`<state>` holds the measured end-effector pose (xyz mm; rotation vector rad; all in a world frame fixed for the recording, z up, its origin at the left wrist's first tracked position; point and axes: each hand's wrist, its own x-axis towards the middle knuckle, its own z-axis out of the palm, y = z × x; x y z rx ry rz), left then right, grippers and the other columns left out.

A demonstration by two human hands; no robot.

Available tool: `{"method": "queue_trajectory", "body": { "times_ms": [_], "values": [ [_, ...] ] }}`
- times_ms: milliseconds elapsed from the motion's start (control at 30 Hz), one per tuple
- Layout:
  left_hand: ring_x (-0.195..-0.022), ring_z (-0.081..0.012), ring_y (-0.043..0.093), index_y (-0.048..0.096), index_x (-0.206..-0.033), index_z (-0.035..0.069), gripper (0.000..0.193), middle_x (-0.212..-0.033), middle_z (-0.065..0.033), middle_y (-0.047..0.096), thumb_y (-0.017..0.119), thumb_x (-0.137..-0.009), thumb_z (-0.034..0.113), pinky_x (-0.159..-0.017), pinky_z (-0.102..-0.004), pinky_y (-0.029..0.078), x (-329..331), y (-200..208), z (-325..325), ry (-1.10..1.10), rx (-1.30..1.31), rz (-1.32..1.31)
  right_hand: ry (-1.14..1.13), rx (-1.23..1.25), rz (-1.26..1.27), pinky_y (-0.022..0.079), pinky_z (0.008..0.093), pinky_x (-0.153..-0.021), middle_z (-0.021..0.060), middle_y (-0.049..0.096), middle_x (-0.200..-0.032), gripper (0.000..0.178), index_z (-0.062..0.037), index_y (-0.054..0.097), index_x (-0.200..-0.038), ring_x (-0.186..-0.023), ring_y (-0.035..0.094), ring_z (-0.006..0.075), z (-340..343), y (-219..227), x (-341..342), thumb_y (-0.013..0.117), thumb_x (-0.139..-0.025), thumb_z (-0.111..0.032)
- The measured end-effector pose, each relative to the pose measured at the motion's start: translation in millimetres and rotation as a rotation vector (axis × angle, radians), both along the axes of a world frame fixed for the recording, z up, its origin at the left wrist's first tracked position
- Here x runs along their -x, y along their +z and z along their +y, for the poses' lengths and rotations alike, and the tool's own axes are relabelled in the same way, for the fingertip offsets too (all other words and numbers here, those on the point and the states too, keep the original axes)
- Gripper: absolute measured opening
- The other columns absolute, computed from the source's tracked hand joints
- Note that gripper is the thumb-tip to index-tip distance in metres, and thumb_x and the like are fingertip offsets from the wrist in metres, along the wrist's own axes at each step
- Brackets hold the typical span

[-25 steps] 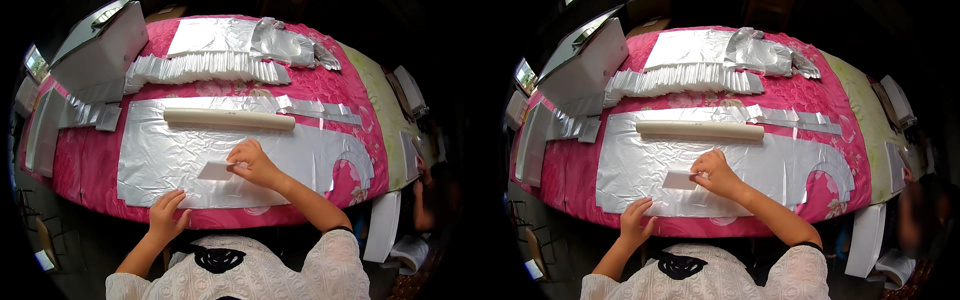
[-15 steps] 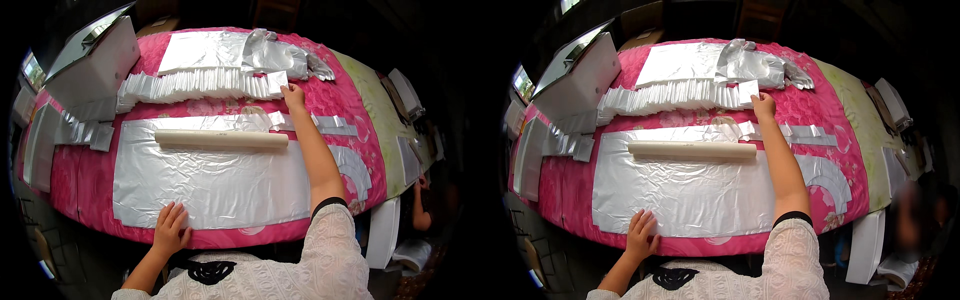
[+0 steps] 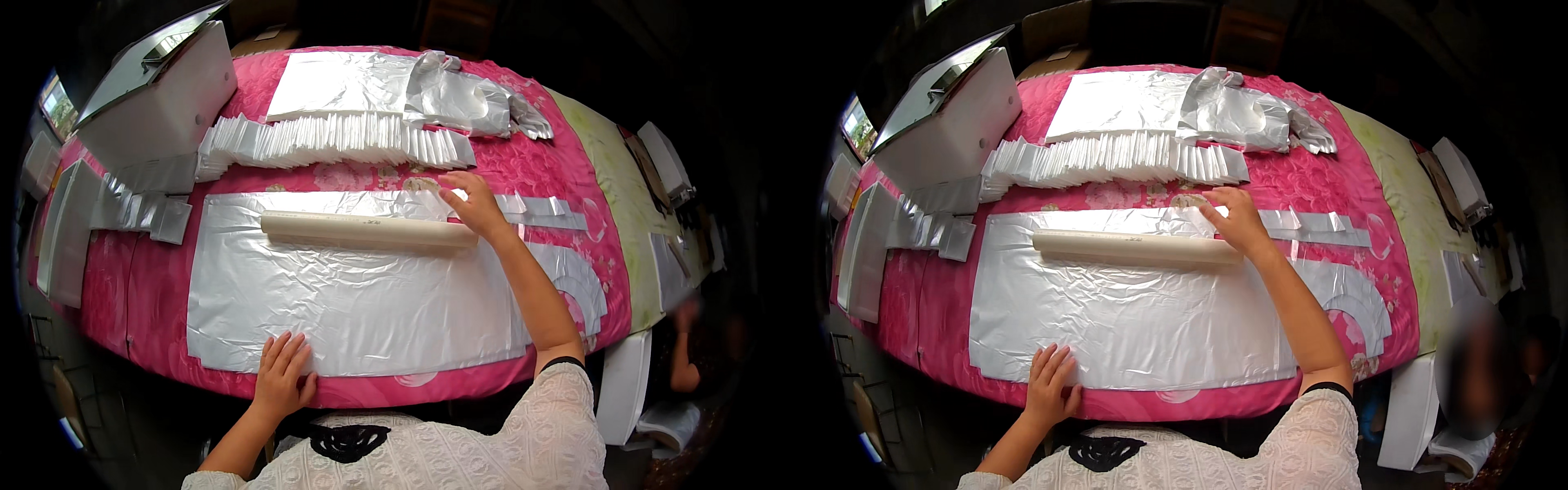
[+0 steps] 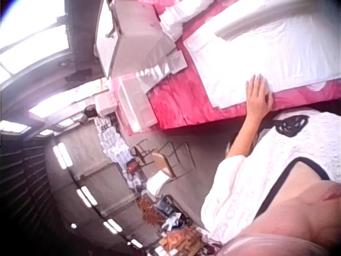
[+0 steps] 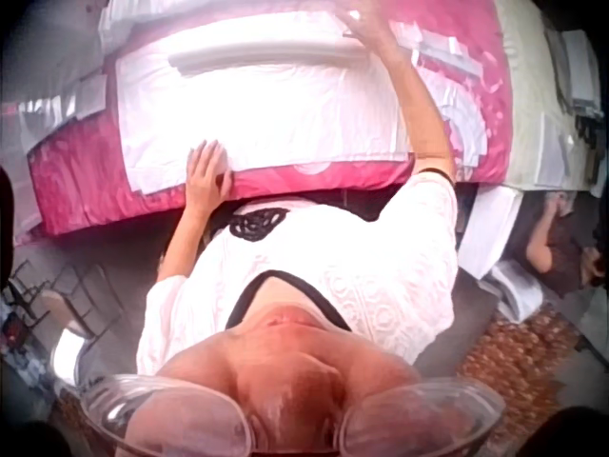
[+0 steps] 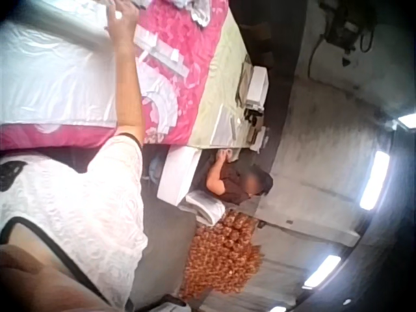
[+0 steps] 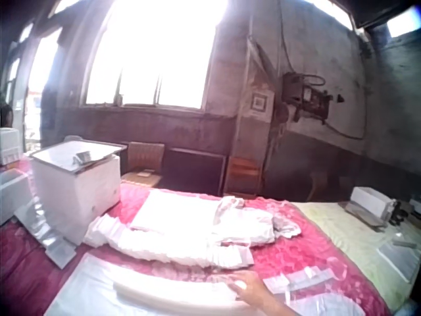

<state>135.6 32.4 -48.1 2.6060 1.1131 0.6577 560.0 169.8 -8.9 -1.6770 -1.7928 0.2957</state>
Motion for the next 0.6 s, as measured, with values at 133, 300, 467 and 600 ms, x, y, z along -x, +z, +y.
{"method": "queue_trajectory", "body": {
  "times_ms": [133,300,467,600],
  "values": [
    [-0.124,-0.0343,0.04,0.056,-0.111,0.005,0.045,-0.128,-0.0139,0.049,0.067,-0.069,0.016,-0.106,-0.0534,0.021,-1,3,-1,-0.002,-0.025,0.011,0.108,0.042,-0.295,0.043,0.0374,-0.086,0.0116,0.058,-0.106,0.044,-0.005,0.058,-0.118,-0.097,0.053,0.0299,-83,-2,25,0.064,-0.081,-0.028],
    [-0.127,-0.0356,0.035,0.054,-0.115,0.004,0.049,-0.134,-0.0165,0.043,0.067,-0.07,0.018,-0.105,-0.0534,0.022,-19,14,3,-0.1,0.034,-0.054,0.026,0.291,-0.265,0.045,0.0358,-0.075,0.0102,0.055,-0.09,0.051,-0.0036,0.053,-0.124,-0.086,0.054,0.0275,-163,12,62,0.063,-0.08,-0.029],
    [-0.133,-0.0427,0.021,0.034,-0.135,0.001,0.071,-0.144,-0.0255,0.022,0.065,-0.076,0.026,-0.107,-0.0503,0.02,-83,21,27,-0.132,0.128,-0.125,0.186,0.256,-0.022,0.037,0.0389,-0.094,0.0164,0.05,-0.118,0.05,-0.0035,0.049,-0.127,-0.11,0.047,0.0319,-208,-9,104,0.056,-0.085,-0.03],
    [-0.136,-0.0447,0.011,0.018,-0.142,-0.001,0.085,-0.145,-0.0306,0.01,0.06,-0.079,0.039,-0.109,-0.0477,0.015,-122,8,33,-0.181,0.197,-0.052,0.171,0.141,-0.233,0.024,0.0408,-0.107,0.0161,0.036,-0.139,0.05,-0.0054,0.044,-0.132,-0.129,0.031,0.0331,-196,-31,76,0.051,-0.088,-0.029]
  ]
}}
